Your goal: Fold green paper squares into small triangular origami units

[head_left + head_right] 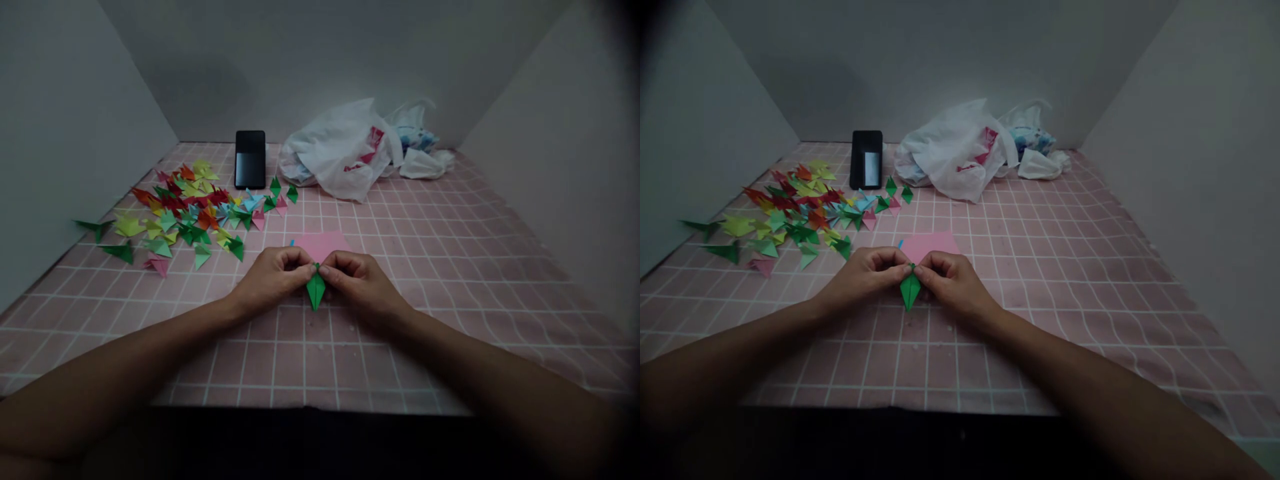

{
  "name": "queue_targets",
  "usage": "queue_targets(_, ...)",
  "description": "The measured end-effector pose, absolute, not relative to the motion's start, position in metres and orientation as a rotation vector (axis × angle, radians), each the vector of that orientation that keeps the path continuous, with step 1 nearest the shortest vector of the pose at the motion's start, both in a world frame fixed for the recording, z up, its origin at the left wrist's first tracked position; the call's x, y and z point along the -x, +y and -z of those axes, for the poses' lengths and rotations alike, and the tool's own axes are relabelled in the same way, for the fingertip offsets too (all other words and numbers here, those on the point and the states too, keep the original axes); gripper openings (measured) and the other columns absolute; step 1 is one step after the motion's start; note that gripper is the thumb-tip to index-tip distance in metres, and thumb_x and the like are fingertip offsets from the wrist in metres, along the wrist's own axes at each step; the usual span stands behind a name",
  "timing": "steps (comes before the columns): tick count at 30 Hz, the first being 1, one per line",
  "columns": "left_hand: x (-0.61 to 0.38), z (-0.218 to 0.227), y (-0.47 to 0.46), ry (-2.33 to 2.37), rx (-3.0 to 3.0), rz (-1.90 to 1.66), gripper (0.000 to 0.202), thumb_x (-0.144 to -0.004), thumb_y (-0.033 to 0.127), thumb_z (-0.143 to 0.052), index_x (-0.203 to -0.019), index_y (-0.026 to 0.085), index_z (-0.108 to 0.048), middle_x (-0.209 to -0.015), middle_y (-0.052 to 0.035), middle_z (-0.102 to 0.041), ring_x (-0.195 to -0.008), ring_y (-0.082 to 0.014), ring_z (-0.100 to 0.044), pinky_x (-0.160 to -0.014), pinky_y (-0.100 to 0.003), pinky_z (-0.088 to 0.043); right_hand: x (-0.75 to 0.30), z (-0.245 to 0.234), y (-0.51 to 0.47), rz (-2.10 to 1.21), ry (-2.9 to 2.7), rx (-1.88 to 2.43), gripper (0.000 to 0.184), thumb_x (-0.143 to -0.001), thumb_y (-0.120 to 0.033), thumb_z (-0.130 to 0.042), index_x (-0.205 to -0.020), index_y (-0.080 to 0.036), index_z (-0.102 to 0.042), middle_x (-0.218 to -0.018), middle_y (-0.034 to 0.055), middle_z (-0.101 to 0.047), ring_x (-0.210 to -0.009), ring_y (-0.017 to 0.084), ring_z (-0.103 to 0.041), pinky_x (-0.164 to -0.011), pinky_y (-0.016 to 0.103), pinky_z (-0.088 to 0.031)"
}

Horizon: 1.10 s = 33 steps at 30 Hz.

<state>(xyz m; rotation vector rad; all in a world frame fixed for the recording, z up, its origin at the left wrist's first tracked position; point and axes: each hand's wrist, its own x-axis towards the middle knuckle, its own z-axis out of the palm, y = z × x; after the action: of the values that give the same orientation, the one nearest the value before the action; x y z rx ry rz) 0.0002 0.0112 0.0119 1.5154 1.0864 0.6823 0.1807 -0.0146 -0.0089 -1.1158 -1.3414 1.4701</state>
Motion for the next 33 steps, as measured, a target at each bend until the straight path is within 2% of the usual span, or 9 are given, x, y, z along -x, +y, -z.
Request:
queue_targets(6,-0.0007,-0.0096,0.0122,1.069,-1.457,-0.686,0.018,-0.075,0.032,-0.068,-0.073,0.015,-0.067,-0.065,0.001,-0.062,-0.059,-0.0109,-0.053,-0.057,-0.023,-0.042,-0.1806,0.0095,-0.0151,-1.345,-1.407,1.2,0.032,-0.083,-0.04,-0.07,-0.065,-0.019,-0.055,-0.061,-0.004,-0.049,-0.057,0.01,-0.042,-0.054,0.025,-0.032)
queue_targets(11,-0.0006,-0.0102,0.0126,1.036,-1.341,-0.686,0.02,-0.075,0.034,-0.07,-0.075,0.014,-0.066,-0.067,0.0004,-0.065,-0.059,-0.0103,-0.056,-0.059,-0.023,-0.046,-0.1835,0.0091,-0.014,-1.517,-1.305,1.075,0.028,-0.086,-0.041,-0.068,-0.071,-0.019,-0.06,-0.061,-0.002,-0.059,-0.058,0.012,-0.052,-0.059,0.026,-0.041)
queue_targets(15,-0.0005,-0.0093,0.0125,1.0,-1.277,-0.678,0.022,-0.073,0.035,-0.074,-0.077,0.014,-0.067,-0.068,0.0003,-0.066,-0.06,-0.0106,-0.059,-0.06,-0.023,-0.048,-0.1849,0.0097,-0.0119,-1.566,-1.254,1.022,0.027,-0.083,-0.04,-0.072,-0.071,-0.019,-0.061,-0.06,-0.0025,-0.06,-0.057,0.012,-0.054,-0.058,0.026,-0.042)
queue_targets(22,-0.0003,-0.0083,0.0122,1.003,-1.29,-0.671,0.02,-0.078,0.032,-0.071,-0.076,0.013,-0.068,-0.067,0.0003,-0.066,-0.059,-0.0091,-0.056,-0.06,-0.021,-0.046,-0.1839,0.0094,-0.0116,-1.572,-1.259,1.021,0.027,-0.082,-0.04,-0.074,-0.071,-0.018,-0.062,-0.06,-0.002,-0.061,-0.057,0.012,-0.054,-0.056,0.026,-0.042)
queue_targets(33,-0.0006,-0.0096,0.0122,1.018,-1.298,-0.66,0.019,-0.077,0.031,-0.071,-0.075,0.012,-0.068,-0.065,0.0014,-0.064,-0.058,-0.0084,-0.055,-0.058,-0.02,-0.044,-0.1836,0.0061,-0.0108,-1.539,-1.296,1.062,0.035,-0.078,-0.047,-0.078,-0.068,-0.018,-0.062,-0.058,-0.0021,-0.06,-0.055,0.011,-0.053,-0.054,0.025,-0.042)
